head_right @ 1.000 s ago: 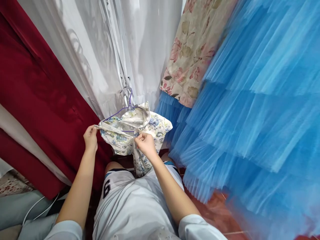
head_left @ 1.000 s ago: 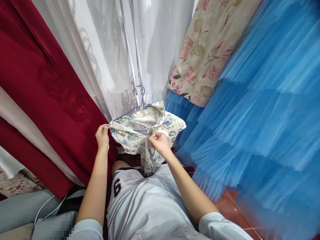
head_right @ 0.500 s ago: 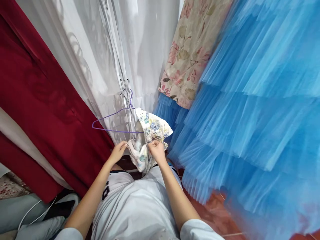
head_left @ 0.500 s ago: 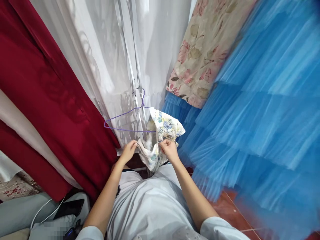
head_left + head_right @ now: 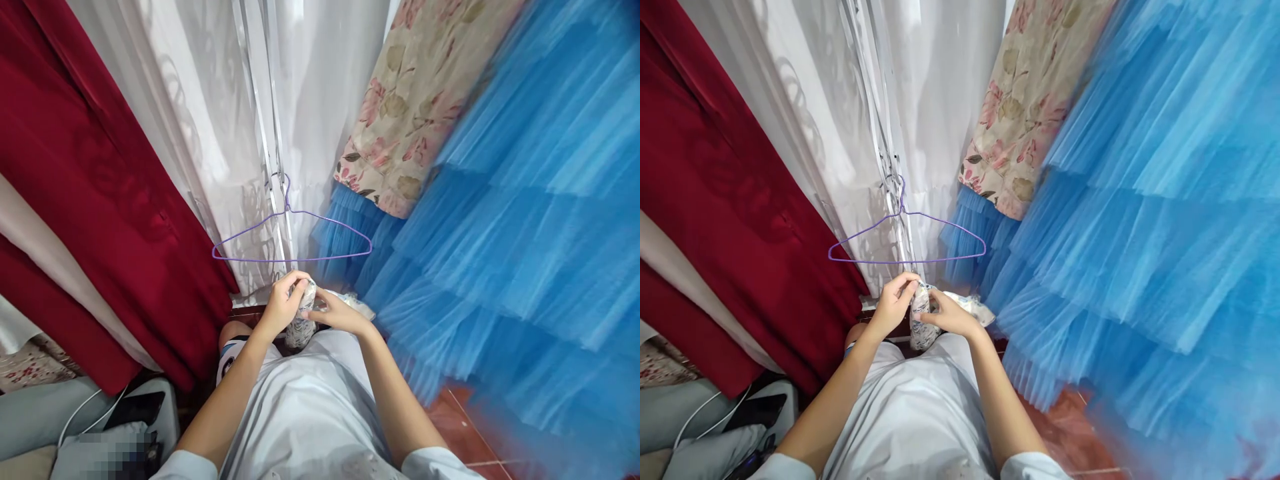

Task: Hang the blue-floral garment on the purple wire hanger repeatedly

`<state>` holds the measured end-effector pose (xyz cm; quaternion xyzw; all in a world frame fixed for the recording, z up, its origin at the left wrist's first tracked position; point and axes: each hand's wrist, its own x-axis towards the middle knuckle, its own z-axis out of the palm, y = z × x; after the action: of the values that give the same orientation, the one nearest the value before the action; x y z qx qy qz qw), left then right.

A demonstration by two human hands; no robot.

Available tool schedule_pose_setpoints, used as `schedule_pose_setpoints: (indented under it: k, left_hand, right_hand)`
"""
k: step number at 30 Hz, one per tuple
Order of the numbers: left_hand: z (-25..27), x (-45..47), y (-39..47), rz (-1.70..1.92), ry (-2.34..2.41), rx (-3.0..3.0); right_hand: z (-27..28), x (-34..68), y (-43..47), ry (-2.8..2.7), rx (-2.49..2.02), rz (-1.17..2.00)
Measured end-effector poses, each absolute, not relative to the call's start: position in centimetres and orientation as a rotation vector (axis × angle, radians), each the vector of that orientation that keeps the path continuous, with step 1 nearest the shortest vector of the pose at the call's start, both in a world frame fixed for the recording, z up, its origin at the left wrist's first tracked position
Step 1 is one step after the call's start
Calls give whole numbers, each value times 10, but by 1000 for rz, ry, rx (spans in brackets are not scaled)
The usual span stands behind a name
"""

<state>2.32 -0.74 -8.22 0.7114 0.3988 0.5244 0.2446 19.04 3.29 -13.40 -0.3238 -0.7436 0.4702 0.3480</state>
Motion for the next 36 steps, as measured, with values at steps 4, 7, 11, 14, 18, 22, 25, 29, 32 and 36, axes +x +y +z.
schedule_pose_setpoints:
  k: [4, 7, 11, 14, 18, 22, 25, 29, 32, 36]
  left_hand:
    - [-74, 12, -8, 1430, 1171, 1985]
    - [-81, -8, -8, 1324, 997, 1765]
    - [-103, -36, -22, 975, 807, 1633]
    - [-110, -52, -33, 801, 923, 1863]
    - [-104, -71, -34, 759, 1134, 2327]
    - [-96, -93, -23, 720, 1333, 2523]
    - [-91, -114, -17, 875, 1475, 2545]
    - [-78, -140, -18, 1317, 1601, 2333]
    - [-63, -154, -21, 1508, 1677, 2084]
    - [-48, -174, -11, 1451, 1694, 2141]
  right_hand:
    - [-97, 164, 17, -1926, -639, 1345]
    - [-80, 157, 9, -1807, -572, 1495]
    - [-63, 169, 2, -1605, -567, 1780]
    - [-50, 191, -4, -1618, -587, 1833]
    - [-36, 229, -3, -1789, -672, 1700]
    - [-25, 255, 26, -1736, -749, 1367]
    - [-21, 243, 65, -1558, -687, 1152]
    - [-24, 193, 103, -1540, -672, 1184]
    - [-27, 163, 108, -1542, -687, 1362]
    - [-21, 160, 96, -1416, -625, 1637]
